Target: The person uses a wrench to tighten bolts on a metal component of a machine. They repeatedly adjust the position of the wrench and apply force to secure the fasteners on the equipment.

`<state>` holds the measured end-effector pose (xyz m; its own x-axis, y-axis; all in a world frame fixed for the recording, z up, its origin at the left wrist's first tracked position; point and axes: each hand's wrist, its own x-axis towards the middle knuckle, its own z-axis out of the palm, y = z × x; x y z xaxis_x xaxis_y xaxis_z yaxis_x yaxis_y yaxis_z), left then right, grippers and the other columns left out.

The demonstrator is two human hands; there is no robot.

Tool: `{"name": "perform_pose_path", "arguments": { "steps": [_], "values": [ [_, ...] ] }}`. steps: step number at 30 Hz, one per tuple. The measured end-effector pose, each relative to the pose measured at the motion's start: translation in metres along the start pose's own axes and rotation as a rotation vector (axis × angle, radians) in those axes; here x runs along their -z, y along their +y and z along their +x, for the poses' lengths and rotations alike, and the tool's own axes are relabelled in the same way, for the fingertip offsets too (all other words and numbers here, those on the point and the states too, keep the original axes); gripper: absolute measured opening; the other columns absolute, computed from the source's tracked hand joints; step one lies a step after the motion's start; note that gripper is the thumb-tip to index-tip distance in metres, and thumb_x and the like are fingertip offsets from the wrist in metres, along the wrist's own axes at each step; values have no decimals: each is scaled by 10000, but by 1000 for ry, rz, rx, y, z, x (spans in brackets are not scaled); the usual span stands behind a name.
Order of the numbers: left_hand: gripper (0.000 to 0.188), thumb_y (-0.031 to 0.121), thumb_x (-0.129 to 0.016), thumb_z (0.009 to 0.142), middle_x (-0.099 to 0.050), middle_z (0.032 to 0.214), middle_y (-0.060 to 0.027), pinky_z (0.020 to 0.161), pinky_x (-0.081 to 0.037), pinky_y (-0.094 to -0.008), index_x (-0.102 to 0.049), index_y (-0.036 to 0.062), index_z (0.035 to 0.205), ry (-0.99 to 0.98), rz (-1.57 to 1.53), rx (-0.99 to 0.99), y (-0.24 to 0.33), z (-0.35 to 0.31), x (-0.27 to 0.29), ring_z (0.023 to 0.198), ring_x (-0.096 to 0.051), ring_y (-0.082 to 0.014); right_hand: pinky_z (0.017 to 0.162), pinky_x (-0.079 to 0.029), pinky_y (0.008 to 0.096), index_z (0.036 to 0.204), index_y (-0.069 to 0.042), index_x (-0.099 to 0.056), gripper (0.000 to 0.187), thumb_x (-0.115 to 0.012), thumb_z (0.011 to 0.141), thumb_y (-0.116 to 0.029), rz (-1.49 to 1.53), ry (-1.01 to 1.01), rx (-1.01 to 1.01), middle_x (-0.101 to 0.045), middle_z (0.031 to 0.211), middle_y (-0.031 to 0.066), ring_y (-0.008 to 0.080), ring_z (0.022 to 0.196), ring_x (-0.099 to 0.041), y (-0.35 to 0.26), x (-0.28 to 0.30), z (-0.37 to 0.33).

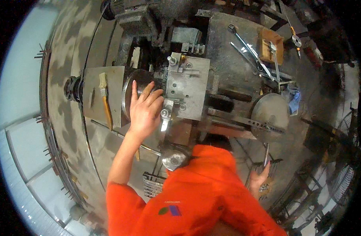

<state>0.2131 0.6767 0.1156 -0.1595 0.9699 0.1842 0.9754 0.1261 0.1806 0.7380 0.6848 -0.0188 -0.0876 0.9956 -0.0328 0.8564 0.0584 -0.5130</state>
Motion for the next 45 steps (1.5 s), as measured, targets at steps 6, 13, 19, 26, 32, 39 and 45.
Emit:
{"name": "perform_pose_path", "arguments": {
  "steps": [6, 13, 19, 26, 32, 39, 45],
  "values": [
    [261, -28, -608, 619, -617, 1063, -63, 1079, -181, -581, -600, 51, 867, 38, 0, 4, -1, -3, -3, 1175, -486, -286, 927, -382, 328, 1360, -11, -373, 781, -588, 613, -95, 33, 2, -206, -533, 1198, 235, 319, 1071, -524, 23, -10, 1],
    [232, -1, -596, 613, -625, 1024, -61, 1069, -201, -591, -622, 32, 840, 101, -21, -50, -7, -8, -10, 1153, -497, -297, 872, -418, 336, 1334, 3, -400, 746, -592, 618, -85, 6, 16, -125, -572, 1138, 231, 293, 999, -568, 9, -5, 7],
    [220, 23, -593, 615, -624, 1016, -55, 1061, -209, -599, -642, 30, 830, 101, 1, -62, -7, -9, -10, 1145, -498, -298, 760, -447, 313, 1299, 24, -428, 732, -609, 596, -73, 13, -88, -316, -590, 932, 177, 242, 792, -545, -19, 4, 18],
    [240, 40, -594, 604, -616, 1007, -50, 1061, -208, -602, -652, 31, 837, 82, 37, -49, -4, -8, -9, 1141, -497, -293, 697, -437, 294, 1282, 34, -448, 731, -610, 579, -87, 105, -46, -275, -572, 872, 128, 214, 734, -512, 0, -4, 15],
    [251, 47, -597, 592, -604, 1013, -48, 1060, -203, -605, -650, 31, 837, 39, 41, -43, -3, -5, -5, 1155, -482, -292, 733, -434, 288, 1253, 73, -460, 703, -600, 589, -108, 127, -48, -249, -575, 900, 132, 225, 775, -522, 28, -11, 10],
    [301, 12, -610, 566, -609, 1058, -64, 1069, -186, -597, -634, 11, 866, -49, 23, -40, -4, -4, -1, 1183, -465, -314, 742, -449, 306, 1205, 49, -506, 621, -605, 614, -115, 173, -88, -287, -588, 904, 121, 222, 789, -546, 14, -6, 15],
    [305, 19, -614, 564, -606, 1061, -62, 1069, -185, -596, -635, 16, 868, -58, 42, -40, -5, -4, -2, 1186, -460, -307, 728, -447, 325, 1189, 52, -511, 629, -612, 598, -134, 78, -97, -274, -560, 846, 133, 246, 758, -532, 15, -5, 16]
  ]
}}
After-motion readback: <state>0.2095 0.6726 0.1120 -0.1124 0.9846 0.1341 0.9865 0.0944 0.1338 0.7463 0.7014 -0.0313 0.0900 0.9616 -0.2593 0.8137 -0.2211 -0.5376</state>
